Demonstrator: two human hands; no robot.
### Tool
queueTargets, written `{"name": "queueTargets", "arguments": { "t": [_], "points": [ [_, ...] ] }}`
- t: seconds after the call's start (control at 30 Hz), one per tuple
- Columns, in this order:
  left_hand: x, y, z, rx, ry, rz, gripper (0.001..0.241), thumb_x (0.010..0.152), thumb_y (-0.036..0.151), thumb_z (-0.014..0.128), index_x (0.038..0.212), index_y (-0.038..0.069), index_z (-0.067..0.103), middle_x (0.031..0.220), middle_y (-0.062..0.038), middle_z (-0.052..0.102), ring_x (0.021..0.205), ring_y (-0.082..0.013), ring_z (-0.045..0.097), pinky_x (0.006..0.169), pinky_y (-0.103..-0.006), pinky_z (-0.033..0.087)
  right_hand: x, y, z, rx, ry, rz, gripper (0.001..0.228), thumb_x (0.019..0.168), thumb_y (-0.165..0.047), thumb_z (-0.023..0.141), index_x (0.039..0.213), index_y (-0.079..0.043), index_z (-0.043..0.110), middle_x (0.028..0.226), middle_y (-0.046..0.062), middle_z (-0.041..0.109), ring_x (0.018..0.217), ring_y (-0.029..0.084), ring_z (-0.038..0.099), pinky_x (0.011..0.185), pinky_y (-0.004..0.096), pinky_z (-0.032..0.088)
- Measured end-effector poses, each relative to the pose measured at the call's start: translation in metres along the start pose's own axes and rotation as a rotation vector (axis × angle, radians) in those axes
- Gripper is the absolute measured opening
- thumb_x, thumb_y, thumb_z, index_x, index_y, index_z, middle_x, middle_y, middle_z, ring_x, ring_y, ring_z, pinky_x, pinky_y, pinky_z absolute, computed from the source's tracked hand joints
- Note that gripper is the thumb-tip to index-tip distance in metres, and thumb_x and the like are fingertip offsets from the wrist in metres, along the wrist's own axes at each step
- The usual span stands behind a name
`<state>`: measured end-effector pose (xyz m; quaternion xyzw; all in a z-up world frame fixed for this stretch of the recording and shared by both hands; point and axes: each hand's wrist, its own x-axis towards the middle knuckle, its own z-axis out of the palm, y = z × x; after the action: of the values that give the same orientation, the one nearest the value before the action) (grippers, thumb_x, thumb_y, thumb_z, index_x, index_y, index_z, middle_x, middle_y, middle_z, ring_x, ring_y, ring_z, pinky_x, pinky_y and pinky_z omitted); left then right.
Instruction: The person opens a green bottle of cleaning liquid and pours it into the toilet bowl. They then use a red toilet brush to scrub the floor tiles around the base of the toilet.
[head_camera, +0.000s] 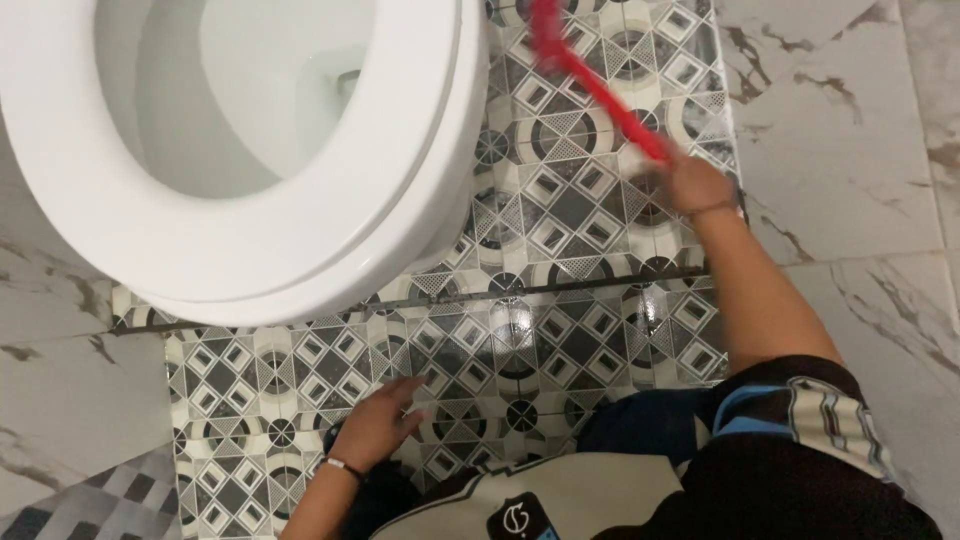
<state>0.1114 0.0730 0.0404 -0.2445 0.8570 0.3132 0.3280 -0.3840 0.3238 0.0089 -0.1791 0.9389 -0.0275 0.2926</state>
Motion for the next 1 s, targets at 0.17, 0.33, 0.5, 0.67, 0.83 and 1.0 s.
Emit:
{"name": "queueTargets", "arguments": {
  "t": [0.17, 0.33, 0.5, 0.67, 0.83, 1.0],
  "points": [
    [0.001, 0.018, -0.019, -0.112, 0.379, 0.172, 0.060, 0.087, 0.030, 0.071, 0.144, 0.025, 0.054, 0.151, -0.011, 0.050, 0.113, -0.0325, 0.068, 0.094, -0.0409, 0.057, 0.032, 0.051, 0.018, 0.288, 0.346, 0.062, 0.057, 0.108, -0.043, 0.048, 0.162, -0.032, 0.035, 0.114, 0.025, 0.071, 0.100, 0.041, 0.068, 0.086, 0.053, 0.054],
    [0.003, 0.025, -0.028, -0.070, 0.501, 0.278, 0.055, 0.089, 0.031, 0.072, 0.141, 0.022, 0.057, 0.149, -0.012, 0.054, 0.120, -0.0349, 0.064, 0.096, -0.0420, 0.056, 0.012, -0.029, 0.044, 0.001, 0.153, -0.252, 0.056, 0.110, -0.051, 0.035, 0.164, -0.036, 0.025, 0.105, 0.021, 0.075, 0.094, 0.034, 0.072, 0.093, 0.052, 0.052],
    [-0.002, 0.033, -0.031, -0.009, 0.480, 0.310, 0.053, 0.091, 0.033, 0.071, 0.141, 0.021, 0.059, 0.148, -0.010, 0.055, 0.120, -0.0341, 0.064, 0.100, -0.0440, 0.053, 0.054, 0.031, 0.012, 0.082, 0.207, -0.027, 0.056, 0.108, -0.048, 0.039, 0.162, -0.034, 0.030, 0.106, 0.023, 0.072, 0.093, 0.039, 0.071, 0.084, 0.054, 0.058],
    [0.008, 0.022, -0.024, -0.045, 0.395, 0.231, 0.052, 0.091, 0.036, 0.069, 0.140, 0.023, 0.058, 0.150, -0.007, 0.054, 0.121, -0.0334, 0.063, 0.097, -0.0418, 0.055, 0.041, -0.001, 0.010, 0.323, 0.284, -0.046, 0.053, 0.108, -0.036, 0.042, 0.160, -0.028, 0.033, 0.105, 0.026, 0.071, 0.093, 0.044, 0.070, 0.081, 0.055, 0.056],
    [0.001, 0.037, -0.031, -0.096, 0.337, 0.199, 0.053, 0.091, 0.033, 0.068, 0.142, 0.024, 0.057, 0.149, -0.005, 0.055, 0.120, -0.0306, 0.066, 0.097, -0.0397, 0.057, 0.044, -0.053, 0.011, 0.115, 0.237, -0.259, 0.054, 0.110, -0.043, 0.044, 0.161, -0.030, 0.034, 0.098, 0.026, 0.072, 0.091, 0.044, 0.071, 0.082, 0.055, 0.057],
    [0.002, 0.028, -0.019, -0.139, 0.320, 0.183, 0.056, 0.089, 0.031, 0.069, 0.144, 0.025, 0.057, 0.149, -0.004, 0.055, 0.111, -0.0302, 0.072, 0.092, -0.0385, 0.060, 0.143, 0.020, 0.018, 0.274, 0.417, -0.091, 0.053, 0.109, -0.040, 0.050, 0.158, -0.025, 0.038, 0.106, 0.026, 0.071, 0.096, 0.044, 0.068, 0.083, 0.056, 0.053]
  ]
}}
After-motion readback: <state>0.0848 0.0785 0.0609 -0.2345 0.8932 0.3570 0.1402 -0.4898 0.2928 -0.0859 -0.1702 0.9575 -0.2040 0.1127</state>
